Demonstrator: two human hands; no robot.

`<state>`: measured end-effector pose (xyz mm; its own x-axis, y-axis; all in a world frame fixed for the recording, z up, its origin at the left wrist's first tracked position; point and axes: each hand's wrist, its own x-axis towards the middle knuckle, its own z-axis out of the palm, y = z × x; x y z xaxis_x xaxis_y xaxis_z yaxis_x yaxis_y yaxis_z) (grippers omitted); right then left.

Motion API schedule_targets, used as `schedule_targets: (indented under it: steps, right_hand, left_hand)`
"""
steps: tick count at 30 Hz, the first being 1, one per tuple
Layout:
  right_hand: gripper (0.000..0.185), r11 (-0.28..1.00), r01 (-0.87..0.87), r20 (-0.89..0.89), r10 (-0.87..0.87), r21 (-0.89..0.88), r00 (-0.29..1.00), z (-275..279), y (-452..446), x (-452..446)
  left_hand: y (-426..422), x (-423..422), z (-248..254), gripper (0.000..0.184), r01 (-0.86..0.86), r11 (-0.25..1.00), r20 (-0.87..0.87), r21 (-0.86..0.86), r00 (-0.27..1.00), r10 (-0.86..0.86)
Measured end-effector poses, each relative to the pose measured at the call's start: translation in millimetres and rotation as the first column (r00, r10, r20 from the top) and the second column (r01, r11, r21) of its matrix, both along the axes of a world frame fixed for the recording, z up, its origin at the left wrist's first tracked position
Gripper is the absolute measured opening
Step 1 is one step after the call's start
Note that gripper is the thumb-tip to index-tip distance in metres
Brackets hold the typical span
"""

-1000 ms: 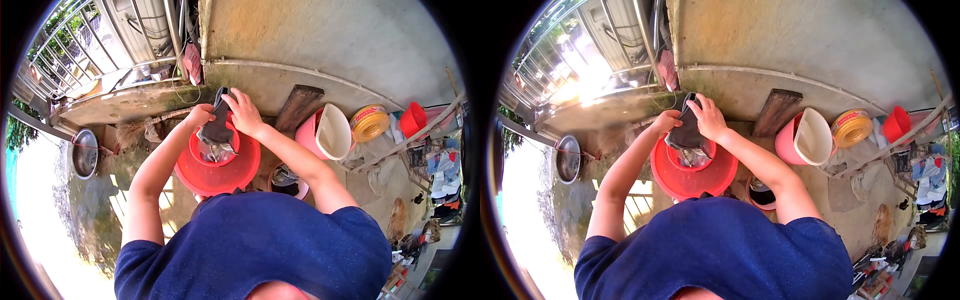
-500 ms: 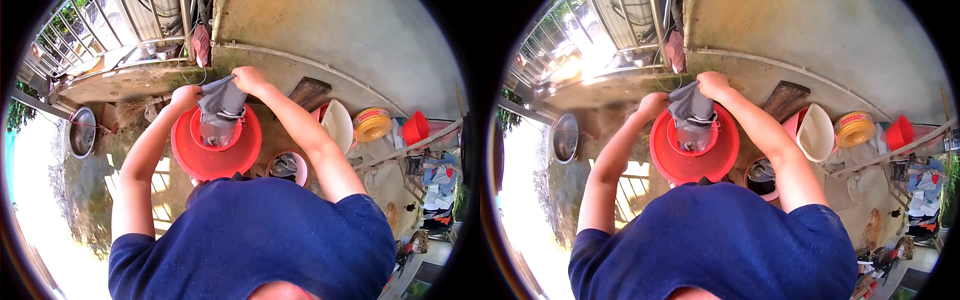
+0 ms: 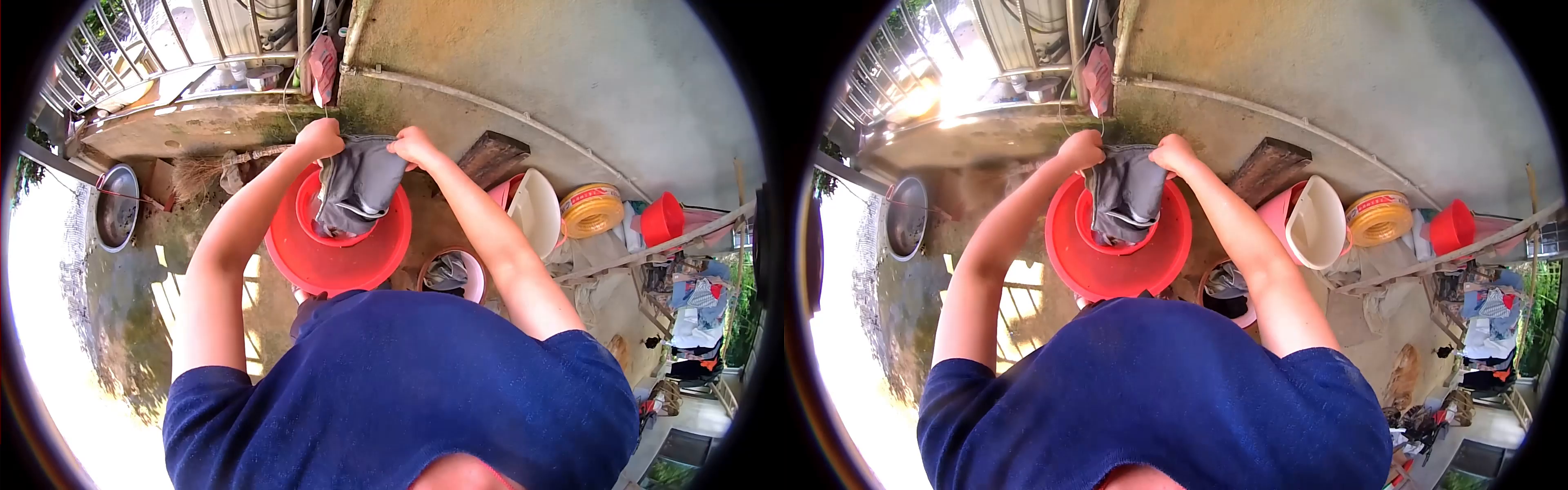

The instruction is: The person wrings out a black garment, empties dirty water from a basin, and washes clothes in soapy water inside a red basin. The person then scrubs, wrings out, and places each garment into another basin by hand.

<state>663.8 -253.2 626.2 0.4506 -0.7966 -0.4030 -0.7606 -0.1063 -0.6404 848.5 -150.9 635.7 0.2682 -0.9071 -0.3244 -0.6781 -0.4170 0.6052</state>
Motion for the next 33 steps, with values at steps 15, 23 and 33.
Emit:
schedule_targets:
  steps: [15,23,33]
  right_hand:
    - [0.034,0.933,-0.248,0.367,0.334,-0.263,0.868,1,4,-6]
    - [0.023,0.723,-0.383,0.251,0.602,-0.576,0.758,25,35,-2]
    - [0.014,1.000,0.004,0.603,-0.010,0.012,0.798,-10,112,-49]
  left_hand:
    - [24,-37,15,0.044,-0.112,0.989,-0.992,0.099,0.066,0.107]
    - [65,-47,-60,0.105,0.023,0.875,-0.844,0.483,-0.254,0.473]
    - [30,-97,-76,0.030,-0.314,0.771,-0.613,0.555,-0.780,0.124]
